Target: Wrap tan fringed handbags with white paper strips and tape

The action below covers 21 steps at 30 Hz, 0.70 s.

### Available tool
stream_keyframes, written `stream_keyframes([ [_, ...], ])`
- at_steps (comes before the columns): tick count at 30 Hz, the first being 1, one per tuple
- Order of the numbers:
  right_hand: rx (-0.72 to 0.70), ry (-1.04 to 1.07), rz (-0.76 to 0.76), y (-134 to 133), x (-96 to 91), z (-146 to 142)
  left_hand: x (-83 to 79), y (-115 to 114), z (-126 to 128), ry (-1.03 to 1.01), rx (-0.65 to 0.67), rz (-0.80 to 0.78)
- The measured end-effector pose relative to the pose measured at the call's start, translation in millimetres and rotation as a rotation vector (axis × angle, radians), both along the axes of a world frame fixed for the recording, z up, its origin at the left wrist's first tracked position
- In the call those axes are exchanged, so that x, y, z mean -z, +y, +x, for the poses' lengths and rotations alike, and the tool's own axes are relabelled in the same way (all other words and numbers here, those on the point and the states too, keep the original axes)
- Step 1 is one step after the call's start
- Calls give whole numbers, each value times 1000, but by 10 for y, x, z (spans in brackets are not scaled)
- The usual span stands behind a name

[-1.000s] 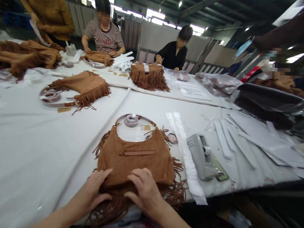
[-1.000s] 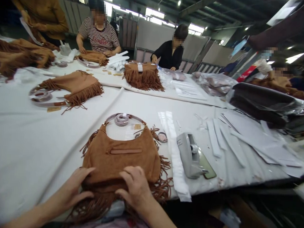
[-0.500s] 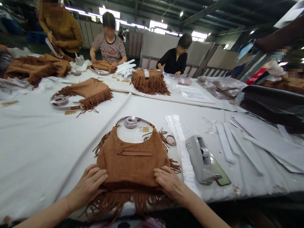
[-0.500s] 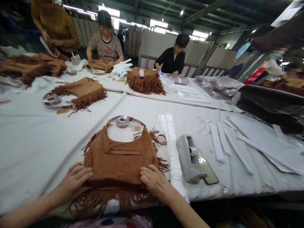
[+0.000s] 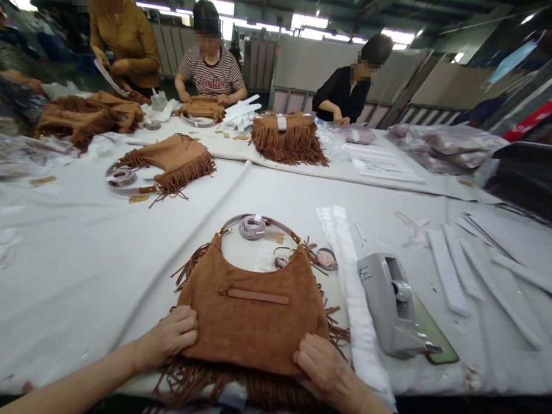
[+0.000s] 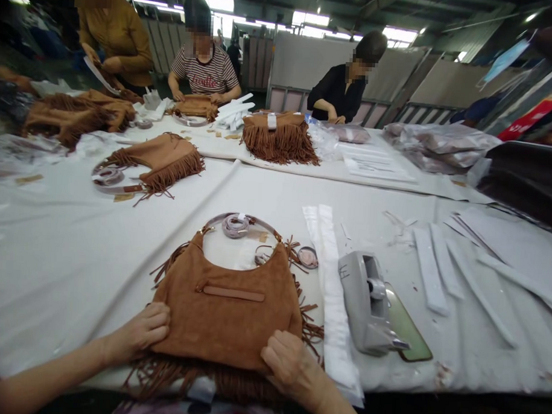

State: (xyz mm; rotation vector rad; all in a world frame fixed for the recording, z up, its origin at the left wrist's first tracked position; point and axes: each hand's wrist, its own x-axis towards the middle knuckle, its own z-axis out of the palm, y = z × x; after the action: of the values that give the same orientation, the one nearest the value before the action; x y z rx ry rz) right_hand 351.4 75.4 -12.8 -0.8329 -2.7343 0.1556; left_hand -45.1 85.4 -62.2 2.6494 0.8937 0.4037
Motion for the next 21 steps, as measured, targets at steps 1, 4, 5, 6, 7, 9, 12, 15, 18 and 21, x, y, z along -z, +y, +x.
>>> stream_keyframes([
  [1,-13,-29,-50,17,-57,8,-17,9,1,12,3,-26],
  [4,-35,-70,-176,58,-197,28,-111,40,16,25,-8,-137],
  [5,-42,-59,-205,62,-217,28,-156,49,26,20,-17,-177],
  [6,-47,-39,-227,61,-220,24,-208,57,37,17,-28,-210],
  [7,-48,-14,-243,54,-207,17,-264,62,51,20,-36,-233],
  [9,-49,46,-245,28,-136,-4,-377,64,86,47,-40,-238],
  [12,-30,145,-222,-21,31,-35,-497,63,145,69,-28,-212],
  [15,38,259,-203,-55,202,-61,-509,107,177,34,-37,-258],
  [18,210,326,-182,-59,329,-93,-435,215,173,4,-51,-395],
  [21,376,340,-90,-31,407,-133,-345,340,174,-12,-133,-483],
])
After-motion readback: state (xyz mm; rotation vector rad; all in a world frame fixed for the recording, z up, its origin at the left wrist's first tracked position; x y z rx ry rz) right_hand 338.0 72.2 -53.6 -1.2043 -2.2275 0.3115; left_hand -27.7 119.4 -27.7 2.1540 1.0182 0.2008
